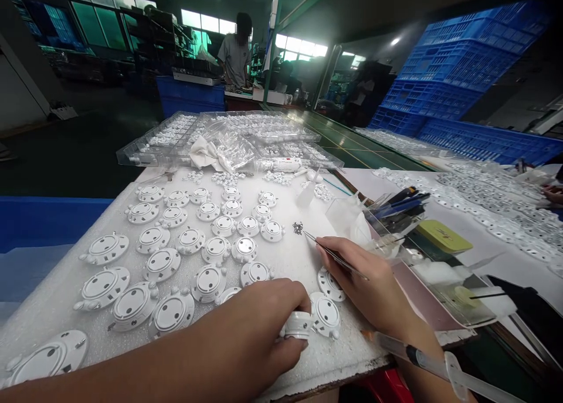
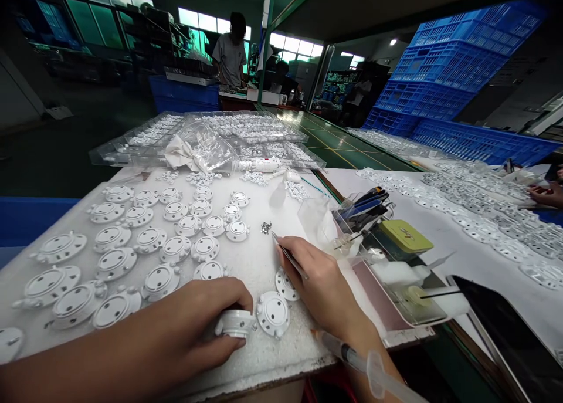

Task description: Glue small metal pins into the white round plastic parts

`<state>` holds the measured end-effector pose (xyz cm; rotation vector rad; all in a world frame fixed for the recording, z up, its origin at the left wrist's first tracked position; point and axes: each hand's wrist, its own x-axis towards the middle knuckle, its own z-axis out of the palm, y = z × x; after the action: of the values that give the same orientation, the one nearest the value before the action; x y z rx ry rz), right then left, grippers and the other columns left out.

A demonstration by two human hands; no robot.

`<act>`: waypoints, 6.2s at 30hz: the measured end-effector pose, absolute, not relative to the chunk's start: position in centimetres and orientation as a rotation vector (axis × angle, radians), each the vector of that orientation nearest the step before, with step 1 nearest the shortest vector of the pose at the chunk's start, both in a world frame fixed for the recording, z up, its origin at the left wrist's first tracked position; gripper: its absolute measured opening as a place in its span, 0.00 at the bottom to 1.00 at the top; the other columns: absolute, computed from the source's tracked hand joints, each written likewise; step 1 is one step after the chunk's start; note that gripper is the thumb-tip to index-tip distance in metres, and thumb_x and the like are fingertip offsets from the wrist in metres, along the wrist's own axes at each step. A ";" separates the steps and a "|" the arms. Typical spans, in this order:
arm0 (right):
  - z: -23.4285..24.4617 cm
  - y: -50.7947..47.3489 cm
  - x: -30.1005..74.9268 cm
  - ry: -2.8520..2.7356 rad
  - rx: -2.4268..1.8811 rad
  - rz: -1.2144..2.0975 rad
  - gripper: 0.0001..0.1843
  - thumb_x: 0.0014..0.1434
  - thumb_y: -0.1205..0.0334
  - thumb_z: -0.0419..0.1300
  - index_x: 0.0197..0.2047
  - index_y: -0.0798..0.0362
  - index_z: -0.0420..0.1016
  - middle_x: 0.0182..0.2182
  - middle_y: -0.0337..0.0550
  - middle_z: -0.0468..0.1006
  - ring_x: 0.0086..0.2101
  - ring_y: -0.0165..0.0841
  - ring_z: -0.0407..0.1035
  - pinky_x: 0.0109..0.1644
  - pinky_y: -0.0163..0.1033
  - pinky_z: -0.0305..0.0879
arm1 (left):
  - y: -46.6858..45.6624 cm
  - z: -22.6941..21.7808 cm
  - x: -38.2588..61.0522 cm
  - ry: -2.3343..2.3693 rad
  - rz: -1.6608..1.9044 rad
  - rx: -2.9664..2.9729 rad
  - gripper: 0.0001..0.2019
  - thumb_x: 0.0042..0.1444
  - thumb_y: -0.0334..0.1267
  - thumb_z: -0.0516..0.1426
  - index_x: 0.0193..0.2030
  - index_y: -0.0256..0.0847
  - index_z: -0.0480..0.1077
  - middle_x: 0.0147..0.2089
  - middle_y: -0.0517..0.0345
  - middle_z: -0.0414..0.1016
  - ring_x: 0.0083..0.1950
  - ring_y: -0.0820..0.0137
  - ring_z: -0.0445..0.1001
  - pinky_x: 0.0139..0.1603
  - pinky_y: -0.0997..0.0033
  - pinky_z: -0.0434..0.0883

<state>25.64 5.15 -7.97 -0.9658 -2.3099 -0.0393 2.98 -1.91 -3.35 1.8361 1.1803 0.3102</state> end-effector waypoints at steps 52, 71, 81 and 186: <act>-8.6 5.2 25.9 -2.304 -0.978 -0.022 0.10 0.66 0.66 0.55 0.50 0.51 0.69 0.43 0.40 0.78 0.41 0.29 0.75 0.47 0.33 0.70 | -2.1 -4.6 3.0 1.168 0.435 1.887 0.10 0.55 0.35 0.58 0.44 0.48 0.69 0.46 0.63 0.74 0.47 0.66 0.71 0.46 0.69 0.65; -6.6 3.6 23.9 -1.332 -1.030 1.490 0.15 0.54 0.51 0.67 0.30 0.56 0.81 0.31 0.48 0.81 0.30 0.31 0.77 0.36 0.31 0.76 | 0.7 -3.8 2.2 1.541 0.642 2.016 0.04 0.58 0.36 0.57 0.40 0.41 0.71 0.39 0.58 0.73 0.43 0.63 0.70 0.43 0.66 0.65; -6.1 4.0 23.2 -1.381 -0.976 1.445 0.13 0.57 0.53 0.65 0.34 0.56 0.80 0.33 0.46 0.81 0.32 0.32 0.77 0.39 0.34 0.77 | 0.9 -4.0 2.3 1.537 0.657 2.020 0.06 0.61 0.40 0.56 0.40 0.41 0.70 0.39 0.58 0.73 0.42 0.63 0.69 0.42 0.66 0.63; -6.4 5.3 23.2 -1.951 -1.045 0.685 0.19 0.63 0.52 0.56 0.27 0.56 0.74 0.23 0.38 0.71 0.27 0.30 0.65 0.32 0.36 0.56 | 0.8 -2.8 1.8 1.159 0.801 1.299 0.12 0.52 0.43 0.65 0.27 0.38 0.70 0.26 0.64 0.66 0.30 0.75 0.64 0.31 0.77 0.60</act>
<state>23.25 5.34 -6.38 -1.0446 -1.9508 0.6853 1.80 0.76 -2.84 1.2993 1.1595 0.8011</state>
